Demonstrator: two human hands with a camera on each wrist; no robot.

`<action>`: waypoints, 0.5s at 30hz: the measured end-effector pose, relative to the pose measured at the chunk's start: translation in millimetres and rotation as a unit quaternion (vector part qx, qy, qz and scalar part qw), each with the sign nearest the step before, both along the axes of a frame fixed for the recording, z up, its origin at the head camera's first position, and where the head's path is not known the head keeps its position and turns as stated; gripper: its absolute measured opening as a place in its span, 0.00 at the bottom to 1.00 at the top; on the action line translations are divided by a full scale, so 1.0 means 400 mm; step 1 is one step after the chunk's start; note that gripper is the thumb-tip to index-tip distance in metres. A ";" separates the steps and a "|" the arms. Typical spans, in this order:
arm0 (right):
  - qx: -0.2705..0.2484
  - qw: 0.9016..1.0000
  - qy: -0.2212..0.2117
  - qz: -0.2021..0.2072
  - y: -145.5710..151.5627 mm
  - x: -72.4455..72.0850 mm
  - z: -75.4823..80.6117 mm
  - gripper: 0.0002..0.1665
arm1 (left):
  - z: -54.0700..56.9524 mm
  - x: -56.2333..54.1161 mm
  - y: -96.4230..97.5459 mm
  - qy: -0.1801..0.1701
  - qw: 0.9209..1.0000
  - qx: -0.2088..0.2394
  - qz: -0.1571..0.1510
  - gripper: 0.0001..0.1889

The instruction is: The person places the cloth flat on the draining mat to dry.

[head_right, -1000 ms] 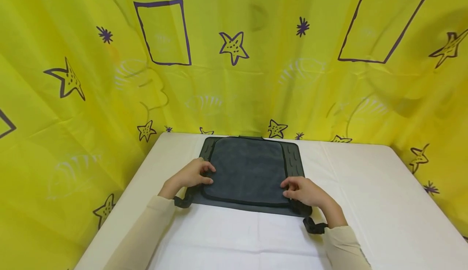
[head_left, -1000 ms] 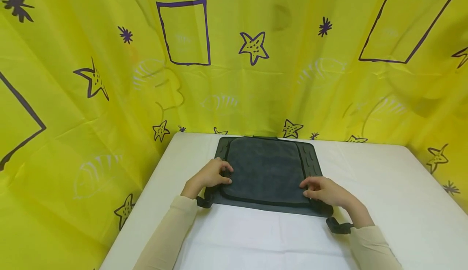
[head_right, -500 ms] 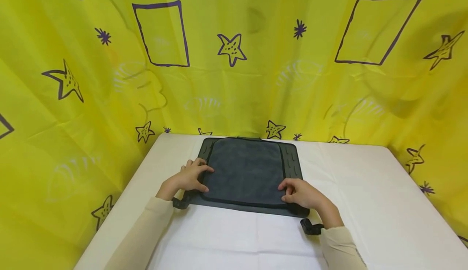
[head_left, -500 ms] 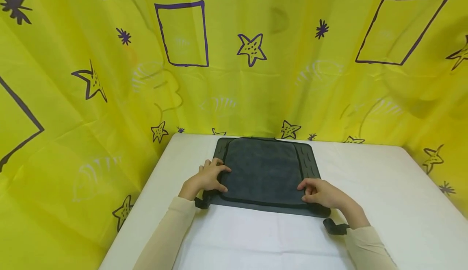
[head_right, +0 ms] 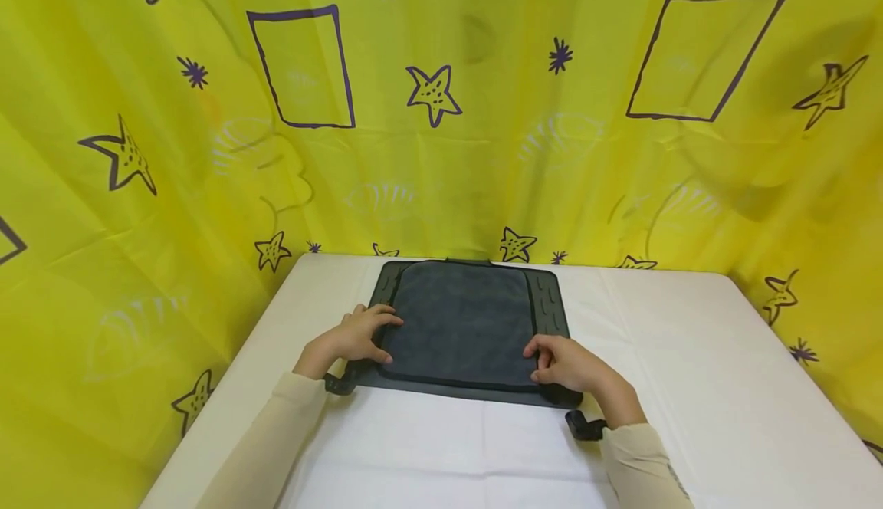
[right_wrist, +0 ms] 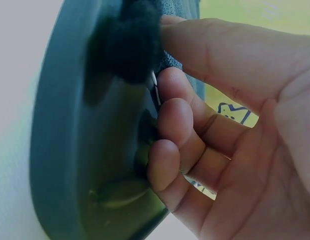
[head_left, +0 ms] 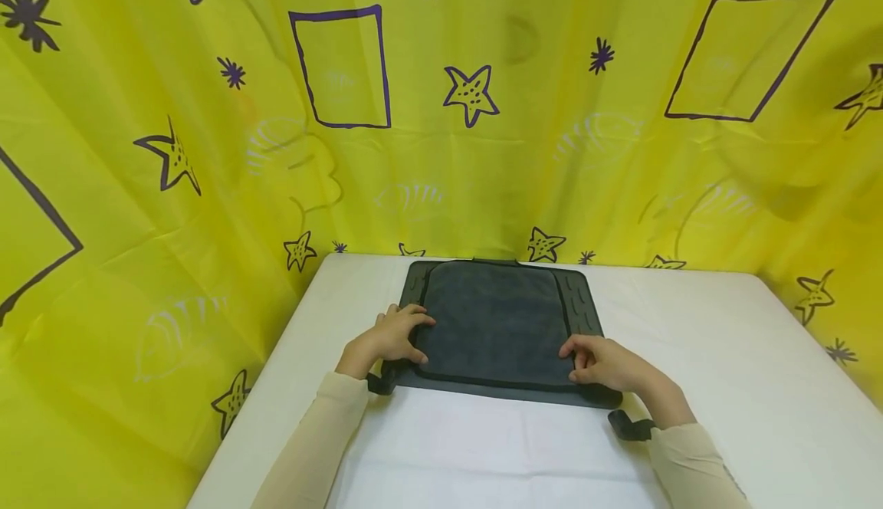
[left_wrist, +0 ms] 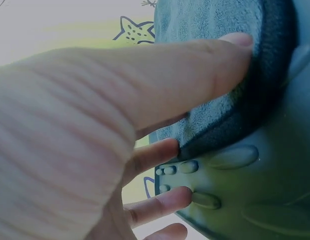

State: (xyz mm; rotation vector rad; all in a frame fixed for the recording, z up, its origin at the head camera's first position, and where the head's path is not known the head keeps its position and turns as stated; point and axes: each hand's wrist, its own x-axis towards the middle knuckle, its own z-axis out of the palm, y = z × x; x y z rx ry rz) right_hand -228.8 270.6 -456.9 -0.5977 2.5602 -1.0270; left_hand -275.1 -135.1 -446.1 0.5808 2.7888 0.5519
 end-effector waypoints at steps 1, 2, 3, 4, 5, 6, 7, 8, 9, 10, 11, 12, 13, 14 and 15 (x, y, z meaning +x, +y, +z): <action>0.001 1.000 0.003 0.001 0.000 -0.002 0.001 0.19 | 0.001 -0.002 0.001 0.001 1.000 -0.001 0.000 0.36; 0.002 1.000 0.006 0.003 0.001 -0.004 0.002 0.19 | 0.001 -0.005 0.001 0.002 1.000 -0.001 0.000 0.35; 0.004 1.000 0.010 0.005 0.002 -0.006 0.003 0.19 | 0.003 -0.007 0.001 0.003 1.000 -0.001 0.001 0.35; 0.007 1.000 0.014 0.007 0.003 -0.008 0.004 0.18 | 0.003 -0.009 0.001 0.005 1.000 0.000 0.000 0.34; 0.010 1.000 0.018 0.008 0.005 -0.008 0.005 0.18 | 0.003 -0.010 0.000 0.006 1.000 0.003 0.000 0.34; 0.014 1.000 0.022 0.008 0.007 -0.008 0.006 0.17 | 0.003 -0.011 0.000 0.008 1.000 0.006 0.001 0.32; 0.017 0.999 0.027 0.007 0.010 -0.008 0.007 0.17 | 0.003 -0.013 -0.001 0.012 1.000 0.009 0.002 0.31; 0.021 0.999 0.031 0.005 0.012 -0.008 0.009 0.16 | 0.002 -0.015 -0.003 0.016 1.000 0.012 0.003 0.30; 0.024 0.999 0.035 0.002 0.015 -0.007 0.012 0.16 | 0.001 -0.016 -0.004 0.023 1.000 0.016 0.005 0.28; 0.026 0.999 0.038 -0.002 0.018 -0.007 0.014 0.15 | 0.001 -0.018 -0.006 0.028 0.999 0.021 0.008 0.27; 0.029 0.999 0.042 -0.008 0.021 -0.007 0.017 0.15 | 0.002 -0.020 -0.007 0.032 0.999 0.027 0.013 0.25; 0.029 0.998 0.045 -0.014 0.024 -0.007 0.020 0.15 | 0.003 -0.021 -0.008 0.036 0.999 0.034 0.018 0.24; 0.030 0.998 0.048 -0.019 0.027 -0.008 0.023 0.15 | 0.004 -0.022 -0.009 0.040 0.998 0.041 0.022 0.23; 0.031 0.998 0.049 -0.024 0.030 -0.009 0.026 0.15 | 0.005 -0.024 -0.010 0.042 0.998 0.047 0.026 0.22; 0.032 0.998 0.049 -0.029 0.033 -0.010 0.029 0.15 | 0.007 -0.025 -0.011 0.044 0.997 0.055 0.029 0.21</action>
